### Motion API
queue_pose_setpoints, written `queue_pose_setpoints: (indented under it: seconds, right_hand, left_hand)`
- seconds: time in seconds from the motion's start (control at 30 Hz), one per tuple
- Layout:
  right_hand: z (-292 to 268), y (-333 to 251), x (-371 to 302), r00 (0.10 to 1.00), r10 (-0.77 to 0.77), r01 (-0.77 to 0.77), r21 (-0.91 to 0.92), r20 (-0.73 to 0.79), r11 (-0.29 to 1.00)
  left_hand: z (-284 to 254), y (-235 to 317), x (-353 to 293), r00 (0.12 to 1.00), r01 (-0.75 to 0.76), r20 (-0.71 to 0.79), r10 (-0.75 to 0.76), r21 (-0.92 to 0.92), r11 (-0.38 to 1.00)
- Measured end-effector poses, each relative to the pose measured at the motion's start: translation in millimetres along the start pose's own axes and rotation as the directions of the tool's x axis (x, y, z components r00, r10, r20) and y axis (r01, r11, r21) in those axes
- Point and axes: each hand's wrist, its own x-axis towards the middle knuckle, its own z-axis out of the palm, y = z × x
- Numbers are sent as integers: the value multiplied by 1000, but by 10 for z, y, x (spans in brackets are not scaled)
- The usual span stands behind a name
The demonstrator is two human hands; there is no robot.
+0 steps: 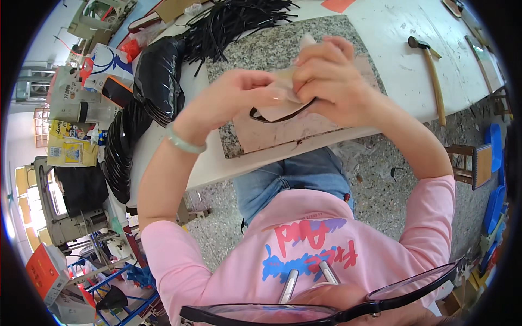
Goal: The person selects shoe components from a pile, moves to a workstation, and attaches shoe uppers to insoles by hand and with a hammer.
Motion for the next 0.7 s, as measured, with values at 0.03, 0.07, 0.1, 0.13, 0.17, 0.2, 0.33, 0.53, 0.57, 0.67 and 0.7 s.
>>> queue_pose_setpoints:
  seconds: [0.03,0.07,0.1,0.13,0.17,0.2,0.33,0.53,0.57,0.67,0.7]
  right_hand:
    - [-169,-41,102,997,79,-76,242,-6,967]
    - [-295,-53,180,987,160,-146,463,10,874]
    - [-361,-62,229,980,197,-157,544,-15,824]
    - [-360,-48,246,982,190,-150,531,-21,834]
    - [-320,-22,238,972,236,-149,709,-25,689]
    - [-280,4,233,960,279,-132,851,-18,508]
    - [-329,112,237,970,147,-229,937,196,263]
    - [-474,271,359,775,-155,-325,597,613,734]
    - [-387,224,289,813,-70,-167,346,579,923]
    - [110,72,-29,885,64,140,-394,462,908]
    - [272,33,-149,886,53,147,-385,462,911]
  left_hand:
    - [-55,95,-166,984,-177,-16,177,25,984]
    - [-117,153,-254,935,-352,-17,353,54,935]
    - [-158,160,-294,895,-442,-39,444,58,895]
    - [-138,138,-318,888,-455,-34,458,67,888]
    - [-84,101,-342,879,-476,-2,477,-46,878]
    - [-14,85,-375,868,-486,28,496,-159,859]
    - [201,118,-370,925,-330,3,380,-490,807]
    - [39,559,-149,910,-388,324,259,444,808]
    - [-4,626,-74,880,-465,391,272,828,313]
    - [3,258,225,891,-316,262,370,944,95]
    - [27,59,347,899,-249,221,379,968,26]
